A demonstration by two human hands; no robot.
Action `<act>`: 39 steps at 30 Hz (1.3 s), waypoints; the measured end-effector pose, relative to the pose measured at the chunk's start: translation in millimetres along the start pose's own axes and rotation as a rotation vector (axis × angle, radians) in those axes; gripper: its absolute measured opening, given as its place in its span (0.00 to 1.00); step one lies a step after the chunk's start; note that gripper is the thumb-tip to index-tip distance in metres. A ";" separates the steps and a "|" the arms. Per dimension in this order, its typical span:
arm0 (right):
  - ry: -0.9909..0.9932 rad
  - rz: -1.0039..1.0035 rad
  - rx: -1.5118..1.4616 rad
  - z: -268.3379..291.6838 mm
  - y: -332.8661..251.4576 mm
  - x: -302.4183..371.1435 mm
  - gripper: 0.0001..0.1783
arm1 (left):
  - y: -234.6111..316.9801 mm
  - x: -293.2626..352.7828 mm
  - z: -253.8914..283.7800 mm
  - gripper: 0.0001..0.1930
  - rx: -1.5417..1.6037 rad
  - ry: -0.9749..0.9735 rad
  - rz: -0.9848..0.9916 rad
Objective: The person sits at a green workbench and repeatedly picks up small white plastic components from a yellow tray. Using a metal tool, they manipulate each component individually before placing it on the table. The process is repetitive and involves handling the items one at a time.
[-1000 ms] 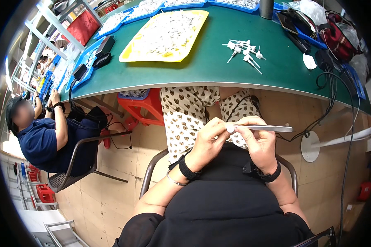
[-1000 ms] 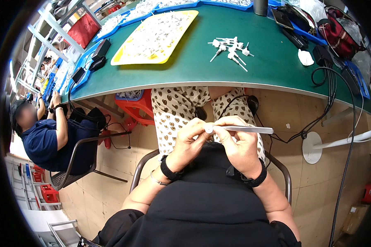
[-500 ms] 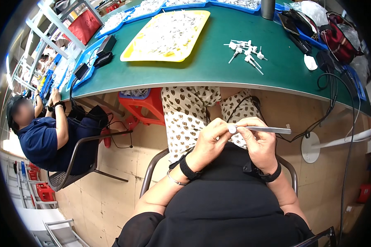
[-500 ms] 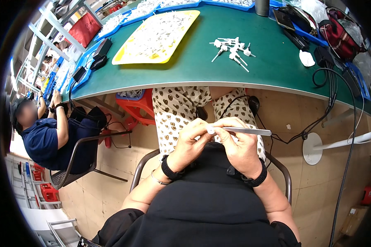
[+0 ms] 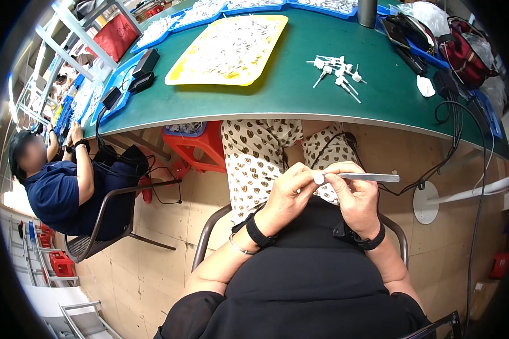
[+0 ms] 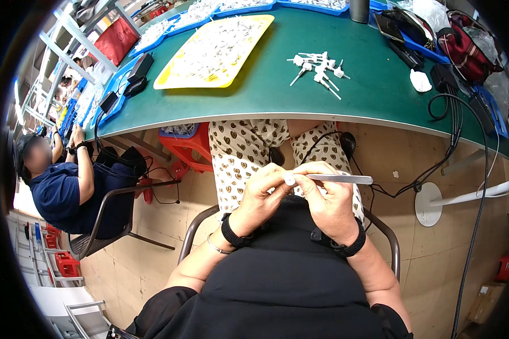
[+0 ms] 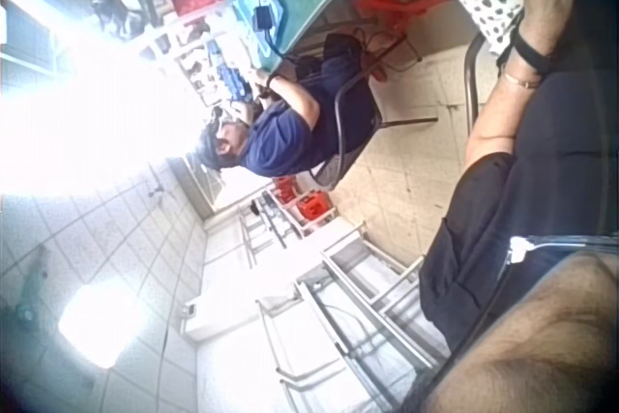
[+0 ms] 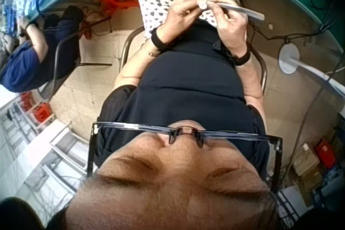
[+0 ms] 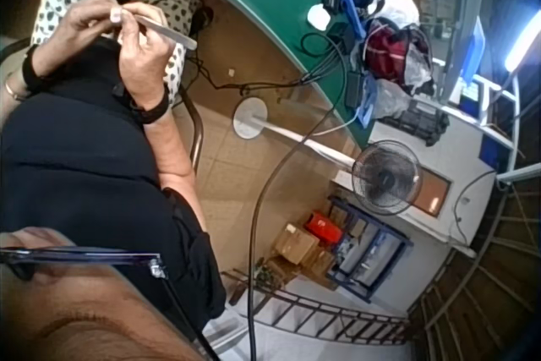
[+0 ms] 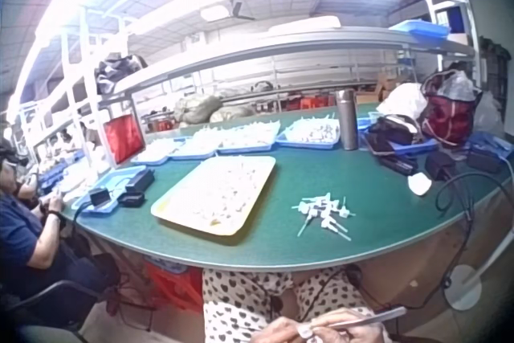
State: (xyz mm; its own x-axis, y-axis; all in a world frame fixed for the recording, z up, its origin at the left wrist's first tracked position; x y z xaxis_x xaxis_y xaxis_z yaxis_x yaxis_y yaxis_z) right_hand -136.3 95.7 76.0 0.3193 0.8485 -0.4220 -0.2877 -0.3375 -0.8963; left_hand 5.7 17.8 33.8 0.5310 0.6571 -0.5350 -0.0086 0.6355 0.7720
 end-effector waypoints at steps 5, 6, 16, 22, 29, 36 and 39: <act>-0.022 0.045 0.019 1.1 0.5 -1.3 0.03 | 1.3 0.4 0.7 0.09 0.007 -0.004 0.003; -0.028 0.062 0.027 1.4 1.2 -1.4 0.03 | 2.1 0.4 1.0 0.09 0.005 -0.008 0.012; 0.024 0.017 -0.001 -0.3 1.7 1.3 0.02 | 3.1 1.2 1.3 0.14 0.010 -0.014 0.031; 0.007 0.062 0.110 -1.1 -8.1 0.1 0.02 | 3.2 1.8 0.6 0.13 -0.014 -0.009 0.016; -0.095 0.120 0.201 5.1 -8.9 -5.4 0.02 | 2.1 3.4 -1.4 0.12 0.022 -0.024 0.021; -0.080 -0.223 -0.101 8.8 -1.5 -4.5 0.03 | -1.9 4.2 -2.5 0.09 0.047 -0.046 0.021; -0.051 -0.116 -0.064 7.9 -0.7 -3.8 0.03 | -1.0 2.5 -0.4 0.06 0.069 -0.044 0.084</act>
State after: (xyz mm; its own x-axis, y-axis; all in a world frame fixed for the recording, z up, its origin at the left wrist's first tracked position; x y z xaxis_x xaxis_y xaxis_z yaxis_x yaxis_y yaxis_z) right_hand -144.5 95.9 79.4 0.3007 0.9023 -0.3090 -0.1923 -0.2599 -0.9463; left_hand 6.7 19.0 31.6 0.5672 0.6877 -0.4531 0.0028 0.5486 0.8361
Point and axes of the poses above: each hand's wrist, its own x-axis away from the middle knuckle, its own z-axis out of the back of the hand, y = z × x, the point moved 2 cm from there along -x, towards the middle knuckle
